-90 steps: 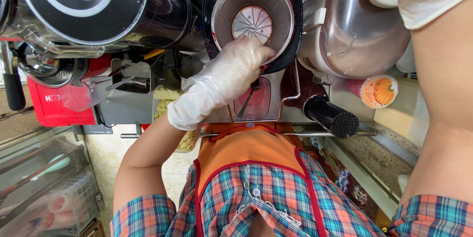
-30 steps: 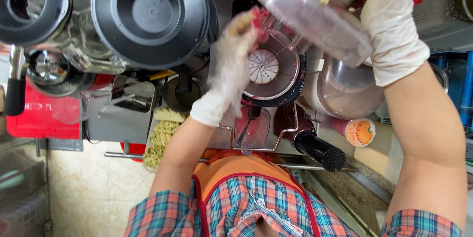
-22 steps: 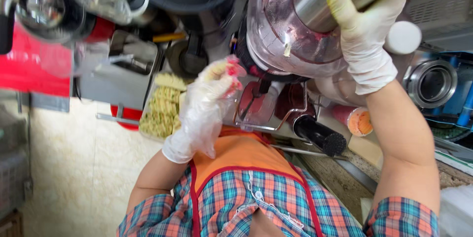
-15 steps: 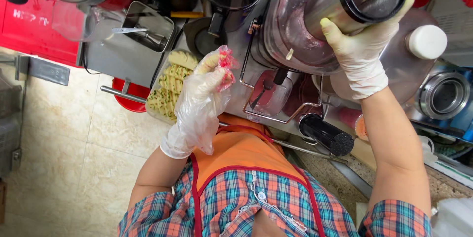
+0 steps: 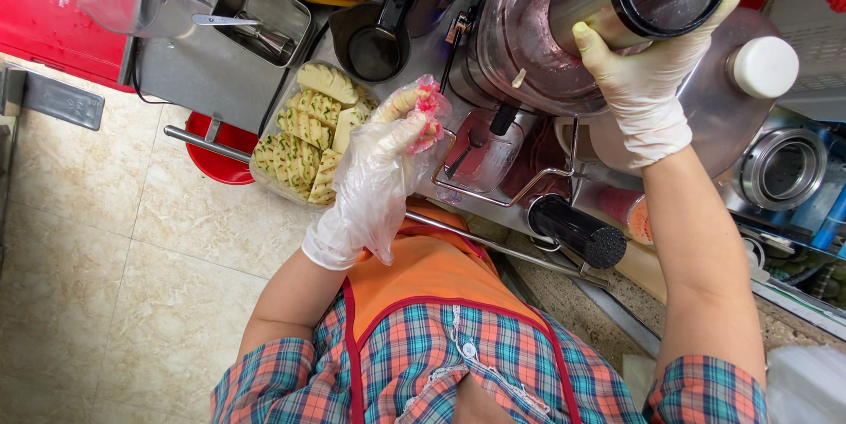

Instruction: The person puts ingredients into a blender, mixes them, pours the contents, and cleans the equipment by hand and with a cloth.

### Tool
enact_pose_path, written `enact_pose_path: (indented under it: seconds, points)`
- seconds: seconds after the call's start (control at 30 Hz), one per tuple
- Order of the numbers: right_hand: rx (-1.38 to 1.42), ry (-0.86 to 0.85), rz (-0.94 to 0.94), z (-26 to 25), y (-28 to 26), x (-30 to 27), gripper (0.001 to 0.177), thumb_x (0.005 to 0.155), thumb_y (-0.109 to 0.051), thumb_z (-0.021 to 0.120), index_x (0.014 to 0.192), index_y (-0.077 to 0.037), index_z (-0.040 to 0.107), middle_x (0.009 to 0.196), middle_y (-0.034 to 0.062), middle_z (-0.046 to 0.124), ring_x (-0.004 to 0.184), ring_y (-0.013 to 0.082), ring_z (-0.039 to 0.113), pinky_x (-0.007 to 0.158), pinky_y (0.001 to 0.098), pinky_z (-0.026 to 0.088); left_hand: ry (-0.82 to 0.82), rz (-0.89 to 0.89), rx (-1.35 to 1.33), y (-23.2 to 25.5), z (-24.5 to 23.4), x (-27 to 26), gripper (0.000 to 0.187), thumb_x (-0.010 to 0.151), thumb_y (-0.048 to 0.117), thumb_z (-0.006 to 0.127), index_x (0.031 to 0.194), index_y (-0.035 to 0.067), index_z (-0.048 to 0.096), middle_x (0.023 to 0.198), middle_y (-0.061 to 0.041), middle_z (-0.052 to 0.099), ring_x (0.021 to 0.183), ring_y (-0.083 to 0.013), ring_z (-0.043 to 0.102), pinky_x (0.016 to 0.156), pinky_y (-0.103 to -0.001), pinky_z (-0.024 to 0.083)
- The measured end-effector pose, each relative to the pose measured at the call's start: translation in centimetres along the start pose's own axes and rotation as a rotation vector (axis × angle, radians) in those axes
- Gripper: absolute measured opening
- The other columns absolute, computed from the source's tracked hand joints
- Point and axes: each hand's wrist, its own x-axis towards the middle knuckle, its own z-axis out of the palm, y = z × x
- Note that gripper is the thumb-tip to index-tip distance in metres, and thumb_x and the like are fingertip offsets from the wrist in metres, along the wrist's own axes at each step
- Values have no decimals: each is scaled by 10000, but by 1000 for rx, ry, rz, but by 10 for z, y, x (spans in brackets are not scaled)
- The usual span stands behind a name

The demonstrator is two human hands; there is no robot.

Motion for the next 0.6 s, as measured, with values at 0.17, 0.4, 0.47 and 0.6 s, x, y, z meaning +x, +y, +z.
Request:
enact_pose_path:
  seconds: [0.17,0.4,0.47,0.6]
  points:
    - [2,10,2,1,3,-3,1099,906,-9,967,1598,-131,123,1375,127,592,1217,206,602,1143,332,489,35,-7,-20,-1,-1,0,413,1005,82,668,1385,-39,563,1176,-103,674,949,-123,641,920,-264,510]
    - [-22,50,42,12,23,-9,1023,889,-17,961,1574,-126,209,1432,136,590,1270,235,613,1184,339,517,1,12,-38,6,-2,0,407,998,91,673,1371,-41,577,1144,-98,690,886,-92,618,858,-236,494]
    - [54,66,82,10,22,-9,1062,890,-41,945,1582,-111,142,1468,133,583,1306,239,603,1204,343,488,-96,63,-141,9,-5,-3,380,1029,69,692,1372,-60,592,1146,-113,689,828,-73,561,816,-225,460]
    - [97,79,31,9,-9,-12,1106,946,-27,919,1660,-163,84,1637,108,330,1496,204,367,1318,318,246,16,130,-140,27,-13,-25,293,1021,89,669,1271,-51,610,1076,-108,676,844,-101,582,793,-245,467]
